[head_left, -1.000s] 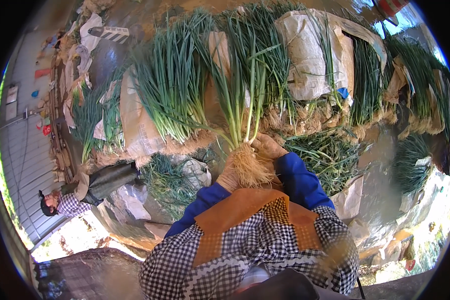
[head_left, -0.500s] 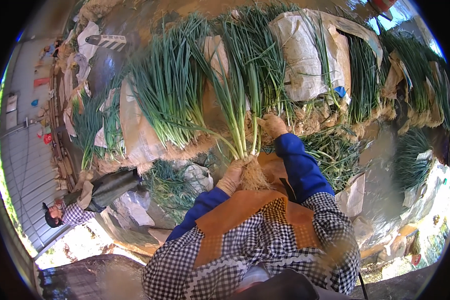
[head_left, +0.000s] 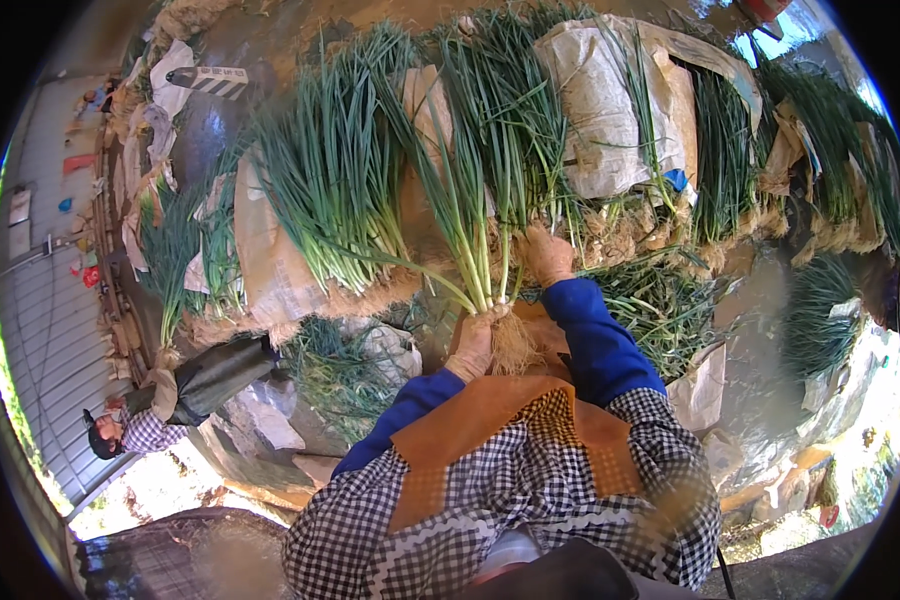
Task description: The person cleans bunches of spring onions by hand, removing loose soil and outer layers from the roots and stalks before setting them aside.
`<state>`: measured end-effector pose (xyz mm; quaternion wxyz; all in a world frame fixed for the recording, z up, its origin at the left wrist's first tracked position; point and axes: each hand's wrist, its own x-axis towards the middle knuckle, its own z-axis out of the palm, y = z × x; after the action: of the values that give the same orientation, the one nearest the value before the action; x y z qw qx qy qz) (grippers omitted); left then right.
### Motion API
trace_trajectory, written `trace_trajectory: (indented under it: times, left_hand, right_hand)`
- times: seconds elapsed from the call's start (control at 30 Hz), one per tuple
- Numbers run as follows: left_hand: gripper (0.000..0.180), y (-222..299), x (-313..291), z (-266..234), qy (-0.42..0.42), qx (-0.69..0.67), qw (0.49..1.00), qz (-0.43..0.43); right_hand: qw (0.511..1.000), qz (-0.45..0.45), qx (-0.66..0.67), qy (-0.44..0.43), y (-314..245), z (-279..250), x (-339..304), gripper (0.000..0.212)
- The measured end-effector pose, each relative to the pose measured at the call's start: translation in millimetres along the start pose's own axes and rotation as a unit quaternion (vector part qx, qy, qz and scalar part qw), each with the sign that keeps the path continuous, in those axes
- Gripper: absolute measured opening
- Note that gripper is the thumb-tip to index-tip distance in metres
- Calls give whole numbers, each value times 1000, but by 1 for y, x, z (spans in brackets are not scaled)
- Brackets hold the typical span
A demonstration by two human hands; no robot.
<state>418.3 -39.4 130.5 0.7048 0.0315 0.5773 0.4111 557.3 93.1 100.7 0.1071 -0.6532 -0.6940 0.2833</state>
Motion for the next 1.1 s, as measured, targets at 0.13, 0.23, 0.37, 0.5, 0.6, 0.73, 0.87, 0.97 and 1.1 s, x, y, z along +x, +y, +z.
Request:
trace_trajectory:
  times: [0.13,0.23,0.37,0.5,0.6,0.73,0.87,0.97,1.1]
  left_hand:
    - [18,-11,18,-6,11,-5,992,126]
    - [17,1,27,-10,31,-92,994,60]
    - [19,19,23,-21,-70,-135,988,-39]
    - [22,26,9,-3,-111,-103,987,-46]
    - [23,19,1,-10,-106,-87,990,-19]
    - [27,10,5,3,-63,-12,997,33]
    - [28,0,3,1,-20,-10,1000,19]
    - [23,3,5,12,17,-29,998,55]
    - [23,9,15,-6,-17,-129,991,-10]
  right_hand:
    - [830,142,447,-303,-32,-55,-66,24]
    - [788,113,493,-352,-10,-130,-124,28]
    - [886,288,171,-320,144,-119,-166,26]
    - [980,-175,-32,-93,124,-54,-105,44]
    - [872,148,391,-255,3,-44,-30,54]
    - [994,-98,19,-49,16,24,-13,29]
    - [997,-32,15,-65,-11,-6,-27,26]
    - [947,-38,246,-204,-15,-43,-63,28]
    - [812,-84,404,-413,9,-134,-117,32]
